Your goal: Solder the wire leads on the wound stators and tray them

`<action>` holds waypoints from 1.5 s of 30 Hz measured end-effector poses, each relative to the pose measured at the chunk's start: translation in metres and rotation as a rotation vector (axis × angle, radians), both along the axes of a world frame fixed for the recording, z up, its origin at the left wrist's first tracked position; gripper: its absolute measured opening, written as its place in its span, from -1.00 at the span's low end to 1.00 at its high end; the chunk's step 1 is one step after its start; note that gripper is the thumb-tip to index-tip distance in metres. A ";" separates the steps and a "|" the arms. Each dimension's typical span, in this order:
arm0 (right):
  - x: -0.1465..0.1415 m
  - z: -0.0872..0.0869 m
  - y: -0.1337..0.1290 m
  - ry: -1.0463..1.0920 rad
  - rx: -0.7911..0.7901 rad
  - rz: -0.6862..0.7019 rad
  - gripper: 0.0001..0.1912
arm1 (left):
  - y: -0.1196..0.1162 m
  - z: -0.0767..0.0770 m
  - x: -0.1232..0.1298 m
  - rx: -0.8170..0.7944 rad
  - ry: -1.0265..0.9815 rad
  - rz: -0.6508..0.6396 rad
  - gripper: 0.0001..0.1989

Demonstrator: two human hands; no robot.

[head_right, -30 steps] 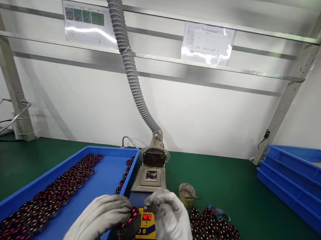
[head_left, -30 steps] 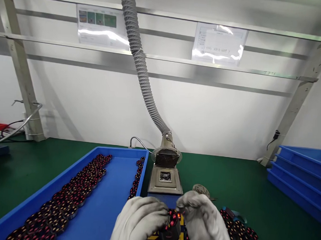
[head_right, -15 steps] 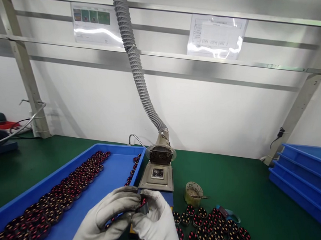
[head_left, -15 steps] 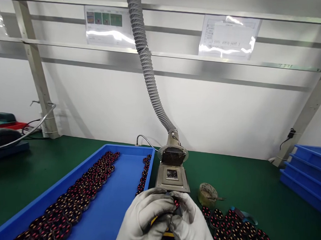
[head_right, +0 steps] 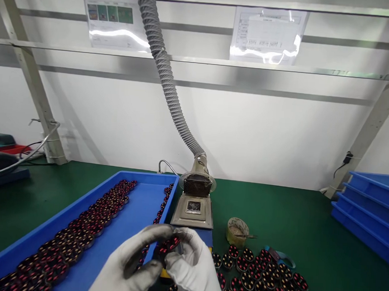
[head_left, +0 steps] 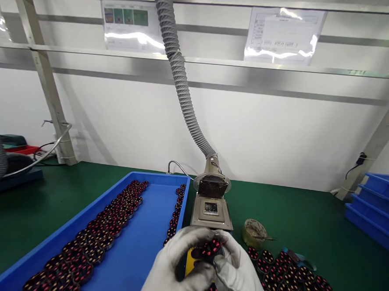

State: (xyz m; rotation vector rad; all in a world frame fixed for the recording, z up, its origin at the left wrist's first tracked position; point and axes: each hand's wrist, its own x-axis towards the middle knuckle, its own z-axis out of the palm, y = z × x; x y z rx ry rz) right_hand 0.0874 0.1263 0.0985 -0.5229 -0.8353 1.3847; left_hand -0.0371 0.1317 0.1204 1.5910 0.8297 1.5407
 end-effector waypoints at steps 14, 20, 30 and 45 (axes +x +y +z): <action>0.029 -0.003 0.005 0.007 -0.061 0.261 -0.73 | 0.002 -0.008 -0.011 0.247 0.434 0.007 -0.24; 0.020 0.001 0.006 -0.047 -0.122 0.267 -0.69 | 0.015 -0.009 -0.011 0.457 0.366 -0.177 -0.47; 0.005 0.001 -0.002 -0.118 -0.162 0.123 -0.58 | 0.010 -0.004 -0.005 0.037 -0.371 -0.051 -0.94; 0.009 0.003 -0.012 0.023 -0.125 0.190 -0.67 | 0.011 -0.001 -0.009 -0.163 -0.418 0.106 -0.97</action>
